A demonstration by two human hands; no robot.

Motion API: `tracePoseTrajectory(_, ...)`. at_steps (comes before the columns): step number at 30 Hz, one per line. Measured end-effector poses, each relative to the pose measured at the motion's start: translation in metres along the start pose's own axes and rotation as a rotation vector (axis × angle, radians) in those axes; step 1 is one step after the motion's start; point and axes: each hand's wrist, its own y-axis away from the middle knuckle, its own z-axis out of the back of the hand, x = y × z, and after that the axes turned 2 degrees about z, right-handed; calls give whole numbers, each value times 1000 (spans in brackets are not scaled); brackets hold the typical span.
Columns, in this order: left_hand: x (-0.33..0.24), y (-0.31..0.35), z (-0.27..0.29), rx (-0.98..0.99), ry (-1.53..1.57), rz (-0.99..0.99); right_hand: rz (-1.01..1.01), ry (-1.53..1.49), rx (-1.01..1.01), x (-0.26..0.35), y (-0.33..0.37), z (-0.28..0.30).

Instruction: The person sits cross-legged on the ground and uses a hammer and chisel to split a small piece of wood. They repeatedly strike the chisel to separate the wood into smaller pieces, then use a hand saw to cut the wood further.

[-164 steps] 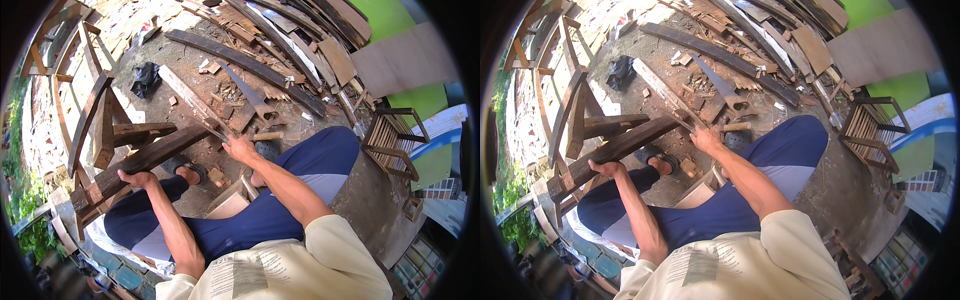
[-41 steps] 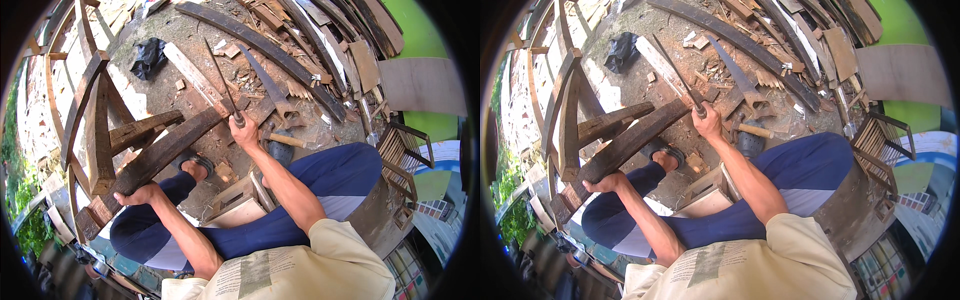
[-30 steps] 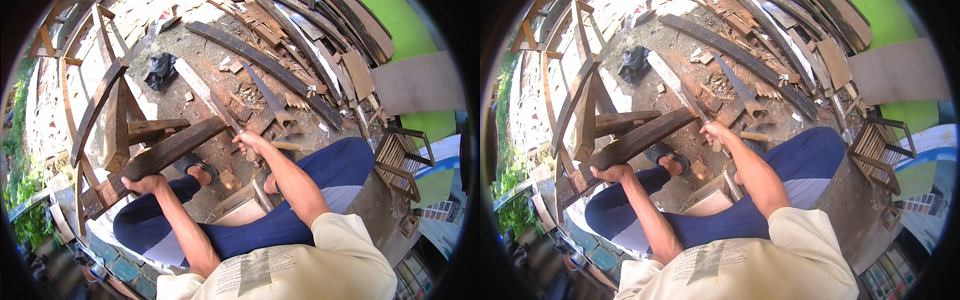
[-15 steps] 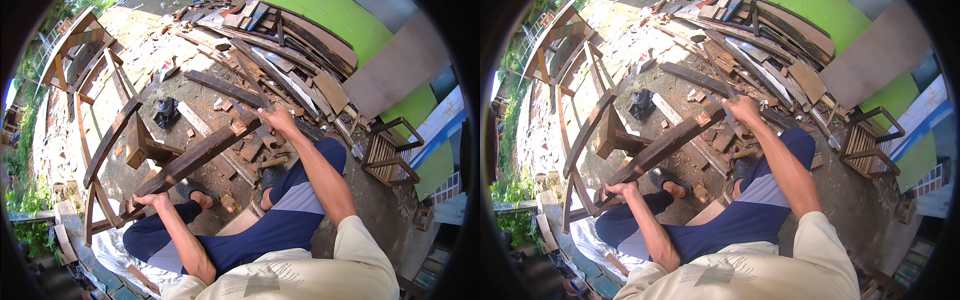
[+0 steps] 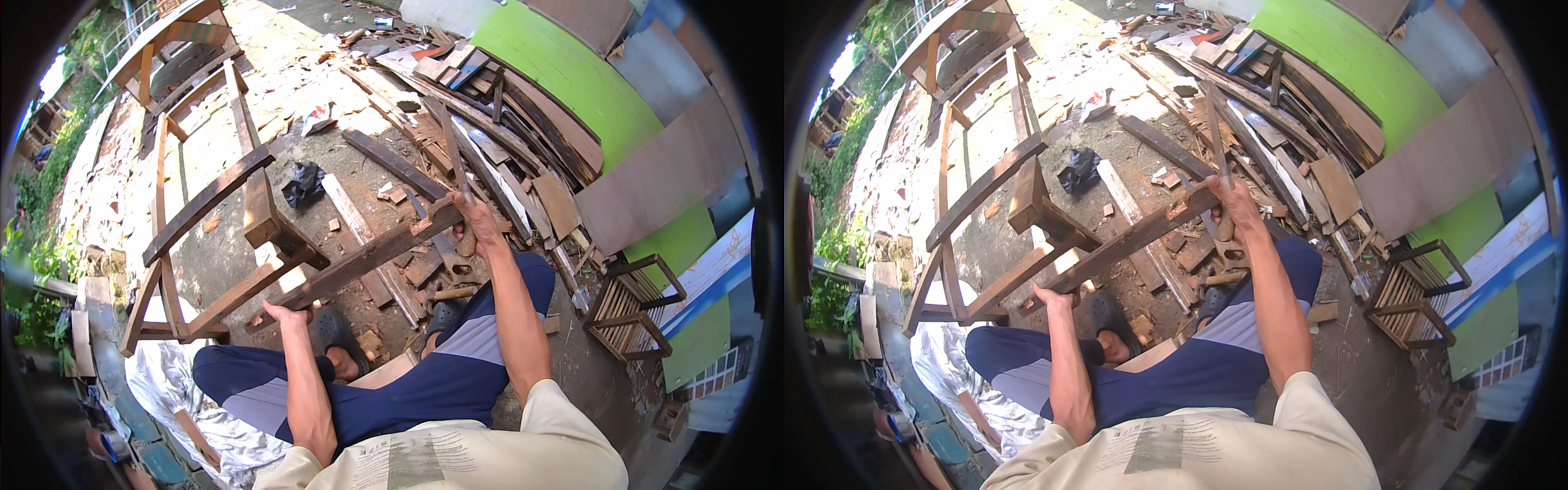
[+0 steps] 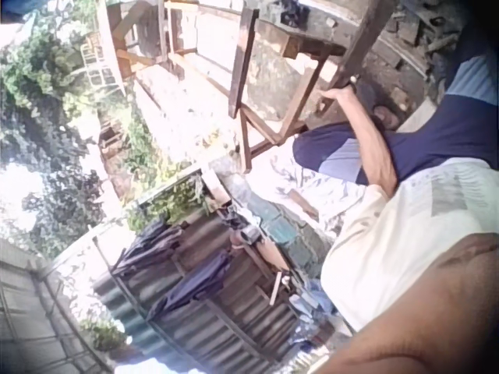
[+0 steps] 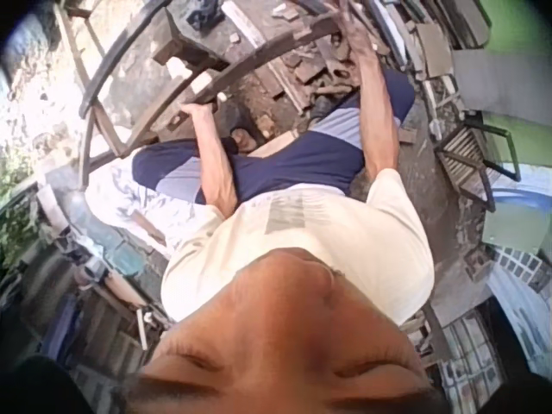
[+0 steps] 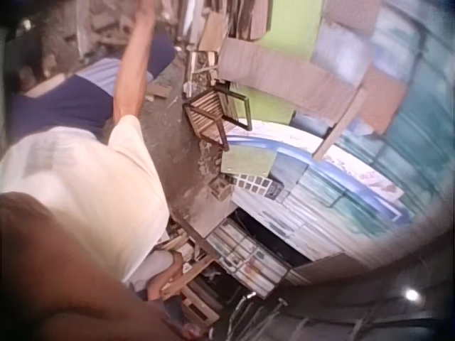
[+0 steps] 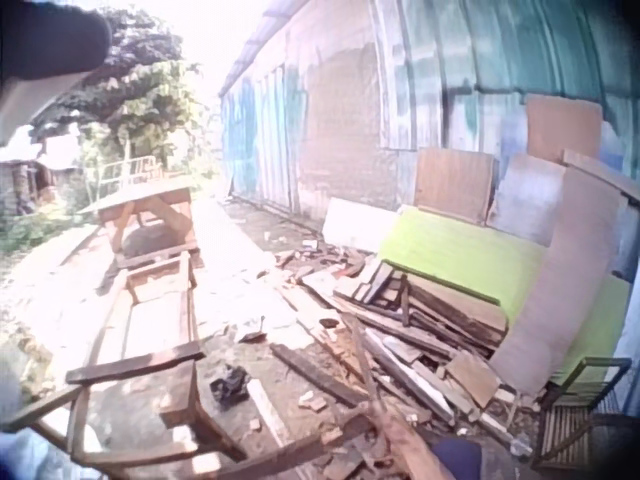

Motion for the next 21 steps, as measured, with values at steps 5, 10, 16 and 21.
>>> tracePoseTrajectory(5, 32, -52, 54, -176, 131, 122, 29, 206, 17, 0, 2, -25)
tracePoseTrajectory(10, 65, -61, 62, -314, -65, 79, 55, 430, -7, -10, 1, -52)
tracePoseTrajectory(16, 78, 36, -22, 142, -1020, -1013, 119, 480, 107, -12, 8, -52)
tracePoseTrajectory(21, 113, 103, -93, 878, -1510, -1085, 160, 558, 212, -9, 14, -39)
